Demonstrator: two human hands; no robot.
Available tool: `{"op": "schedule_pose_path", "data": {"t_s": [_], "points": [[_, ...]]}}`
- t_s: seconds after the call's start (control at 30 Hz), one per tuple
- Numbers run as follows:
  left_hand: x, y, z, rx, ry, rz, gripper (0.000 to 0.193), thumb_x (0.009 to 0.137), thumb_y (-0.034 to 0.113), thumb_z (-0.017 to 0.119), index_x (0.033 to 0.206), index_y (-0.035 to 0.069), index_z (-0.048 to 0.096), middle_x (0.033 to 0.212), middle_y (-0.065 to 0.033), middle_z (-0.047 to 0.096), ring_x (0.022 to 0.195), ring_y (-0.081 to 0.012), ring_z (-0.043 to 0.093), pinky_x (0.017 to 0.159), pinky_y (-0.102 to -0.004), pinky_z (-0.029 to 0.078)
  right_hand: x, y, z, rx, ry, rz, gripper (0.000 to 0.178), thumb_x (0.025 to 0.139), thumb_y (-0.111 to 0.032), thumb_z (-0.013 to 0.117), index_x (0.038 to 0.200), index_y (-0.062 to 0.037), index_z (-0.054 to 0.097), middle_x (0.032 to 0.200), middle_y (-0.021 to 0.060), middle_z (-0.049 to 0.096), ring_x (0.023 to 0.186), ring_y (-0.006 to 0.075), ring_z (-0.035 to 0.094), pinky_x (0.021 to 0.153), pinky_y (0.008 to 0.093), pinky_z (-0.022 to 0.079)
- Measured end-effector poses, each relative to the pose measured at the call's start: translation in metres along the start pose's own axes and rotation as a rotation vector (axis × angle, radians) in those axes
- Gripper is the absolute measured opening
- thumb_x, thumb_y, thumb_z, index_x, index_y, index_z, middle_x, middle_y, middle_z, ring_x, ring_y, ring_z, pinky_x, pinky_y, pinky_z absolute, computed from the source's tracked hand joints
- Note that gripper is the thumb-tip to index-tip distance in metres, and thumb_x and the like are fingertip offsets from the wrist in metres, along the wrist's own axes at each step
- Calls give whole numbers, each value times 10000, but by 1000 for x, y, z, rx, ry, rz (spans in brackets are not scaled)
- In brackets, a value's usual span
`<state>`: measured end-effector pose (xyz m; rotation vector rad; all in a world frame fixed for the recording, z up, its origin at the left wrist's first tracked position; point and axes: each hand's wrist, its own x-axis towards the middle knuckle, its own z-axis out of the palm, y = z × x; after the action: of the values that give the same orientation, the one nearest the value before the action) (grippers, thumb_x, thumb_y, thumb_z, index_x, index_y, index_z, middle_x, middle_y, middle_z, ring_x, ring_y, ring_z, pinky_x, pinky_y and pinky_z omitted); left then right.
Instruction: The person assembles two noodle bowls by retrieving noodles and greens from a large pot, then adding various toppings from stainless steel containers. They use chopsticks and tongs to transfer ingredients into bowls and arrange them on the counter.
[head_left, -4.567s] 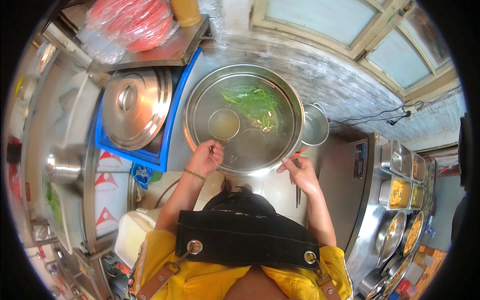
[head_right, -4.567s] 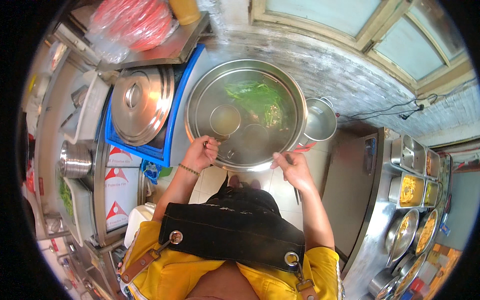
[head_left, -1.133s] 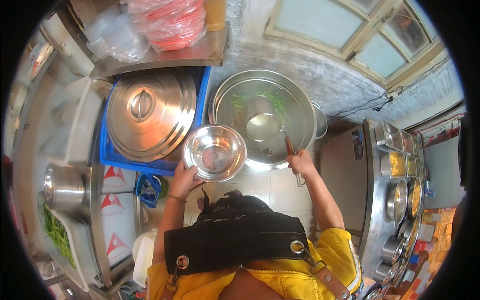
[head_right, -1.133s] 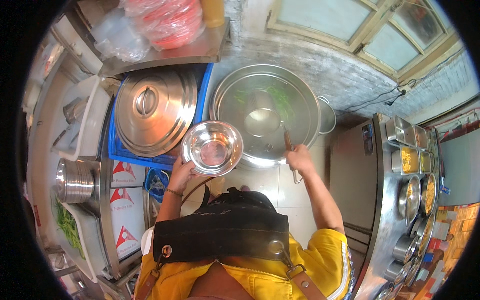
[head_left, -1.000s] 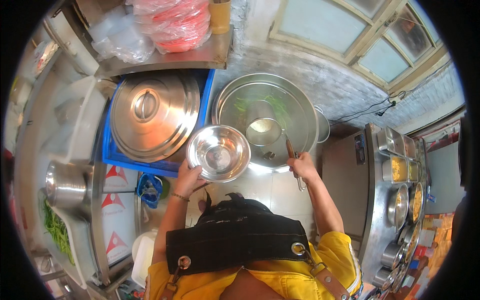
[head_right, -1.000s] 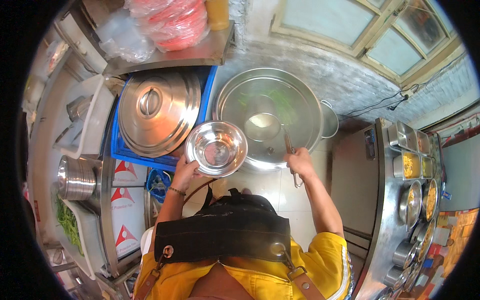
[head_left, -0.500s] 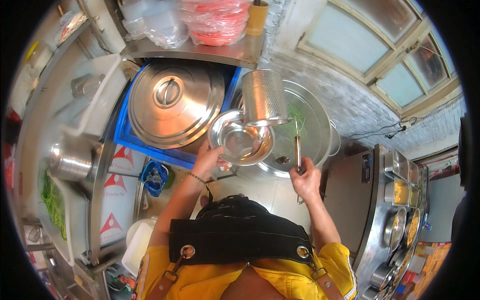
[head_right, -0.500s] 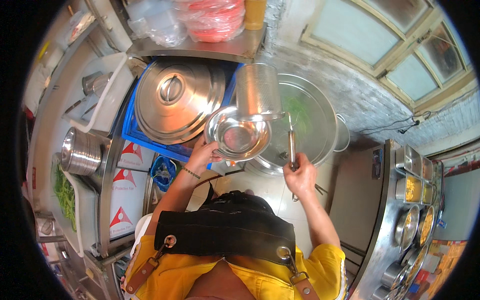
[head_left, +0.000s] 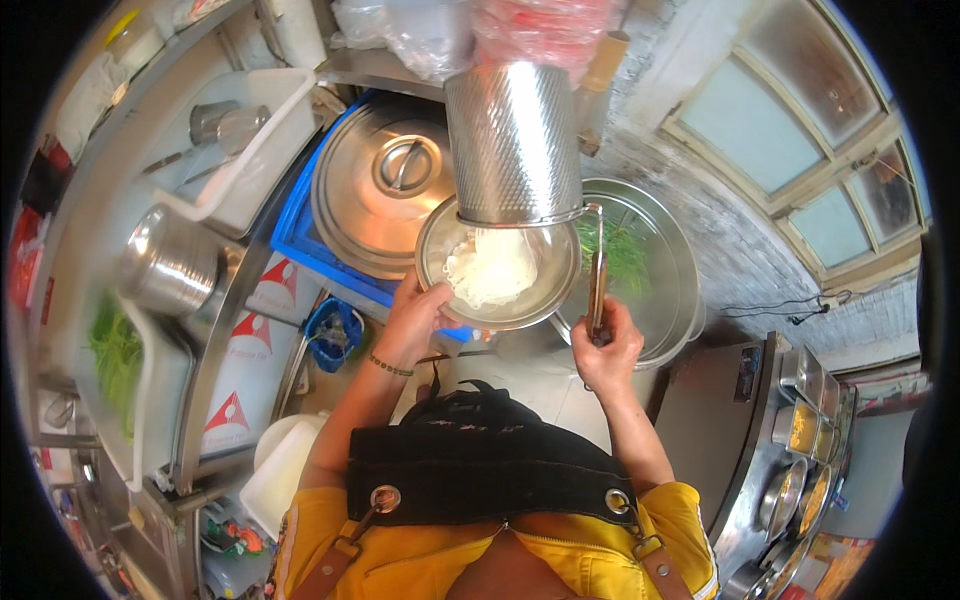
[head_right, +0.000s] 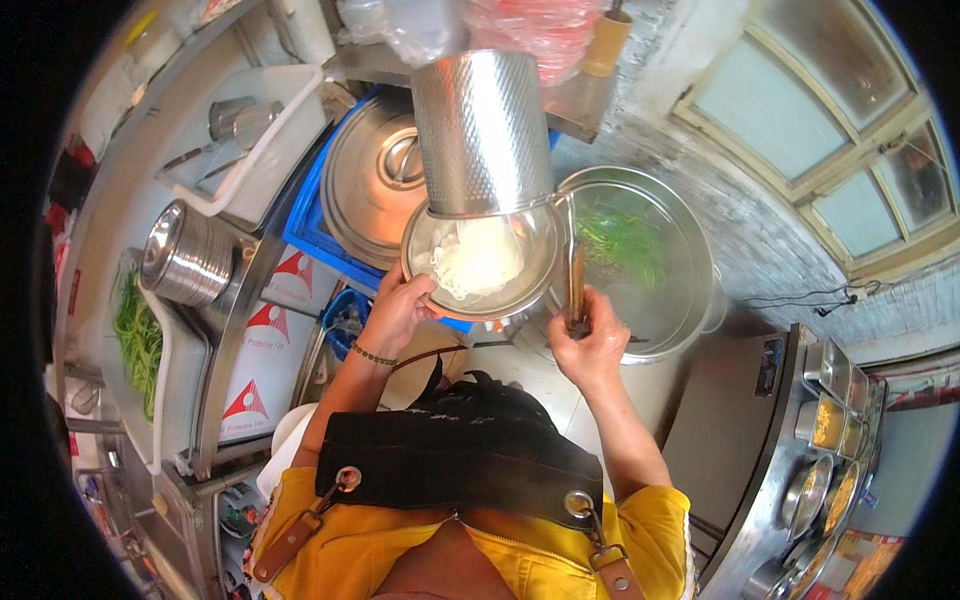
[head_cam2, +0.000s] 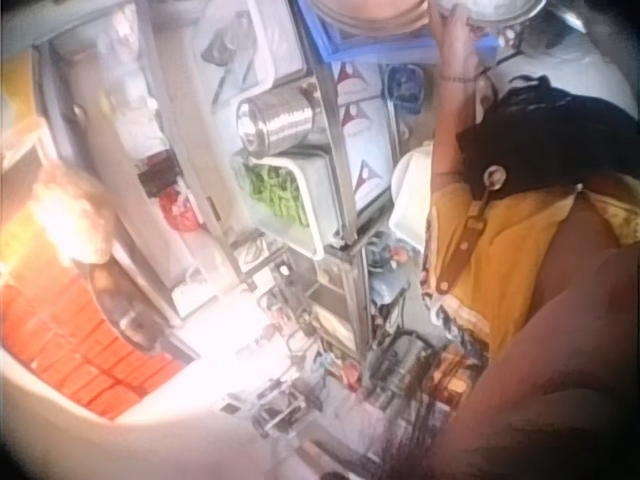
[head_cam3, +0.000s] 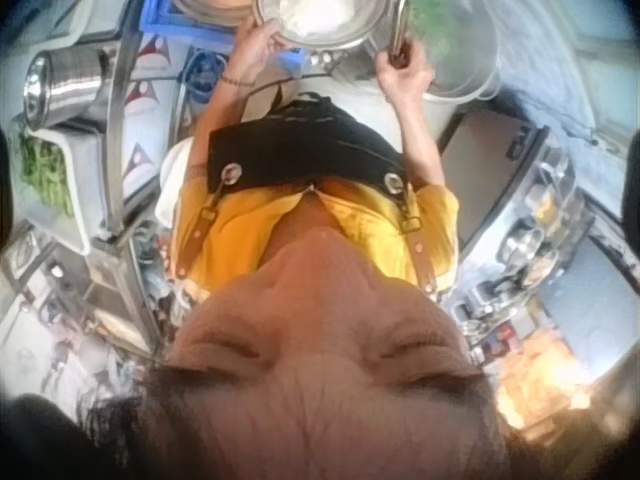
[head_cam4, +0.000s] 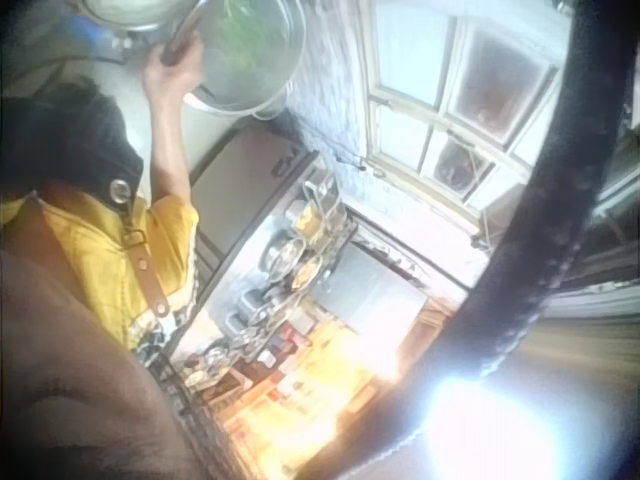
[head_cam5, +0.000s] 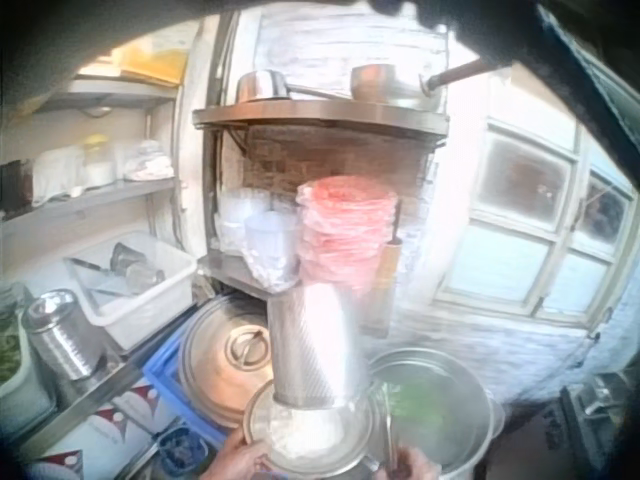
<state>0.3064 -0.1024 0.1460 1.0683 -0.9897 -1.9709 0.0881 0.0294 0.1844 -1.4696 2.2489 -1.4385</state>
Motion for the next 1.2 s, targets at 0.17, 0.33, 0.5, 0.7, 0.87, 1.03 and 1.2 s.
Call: {"op": "schedule_pose_path", "data": {"t_s": [0.17, 0.33, 0.5, 0.7, 0.87, 1.03, 1.2], "points": [[-20, -1, -46, -42, 105, 73, 415, 828, 53, 523, 1240, 47, 468, 1042, -72, 608, 796, -156, 640, 607, -276, 547, 1, -45, 26, 149, -42, -17, 297, 700, -47, 660, 982, 10, 585, 623, 43, 571, 510, 93, 523, 517, 237, 443], [-23, -8, -98, -108, 202, 315, 453, 808, 5, 518, 1260, 26, 483, 1117, -81, 601, 881, -150, 623, 681, -265, 531, -5, -63, 67, 184, -207, -20, 265, 723, -47, 656, 965, 26, 576, 638, 30, 568, 541, 67, 506, 520, 231, 428], [-42, 2, -148, -95, 371, 284, 454, 796, -14, 525, 1248, 11, 499, 1108, -62, 606, 923, -140, 603, 731, -255, 508, 8, -116, 112, 485, -435, 132, 205, 764, -33, 625, 955, 35, 589, 649, 8, 555, 532, 64, 479, 492, 222, 400], [-68, -18, -202, 17, 572, 470, 384, 815, 25, 533, 1197, -17, 537, 1051, -55, 624, 902, -121, 578, 774, -266, 475, 73, -197, 202, 651, -818, 265, 193, 750, -116, 621, 867, 38, 615, 639, 48, 603, 445, 83, 485, 407, 234, 357], [-98, -35, -232, 93, 751, 459, 322, 832, 65, 525, 1137, -34, 556, 952, -70, 640, 819, -114, 587, 699, -253, 484, 117, -267, 305, 680, -1013, 297, 174, 750, -154, 668, 709, -8, 581, 580, 65, 556, 507, 149, 551, 412, 284, 346], [-119, -32, -236, 33, 761, 344, 274, 851, 89, 516, 1091, -30, 574, 847, -76, 638, 682, -113, 604, 535, -246, 482, 147, -292, 399, 787, -1105, 340, 201, 800, -184, 638, 695, -40, 543, 547, 51, 539, 414, 128, 438, 372, 282, 293], [-128, -36, -240, 3, 785, 316, 260, 873, 116, 521, 1085, -25, 574, 875, -77, 643, 720, -118, 613, 569, -247, 496, 147, -312, 387, 665, -1020, 274, 352, 918, -322, 519, 869, 18, 596, 676, 108, 655, 371, 84, 332, 354, 252, 239]]}}
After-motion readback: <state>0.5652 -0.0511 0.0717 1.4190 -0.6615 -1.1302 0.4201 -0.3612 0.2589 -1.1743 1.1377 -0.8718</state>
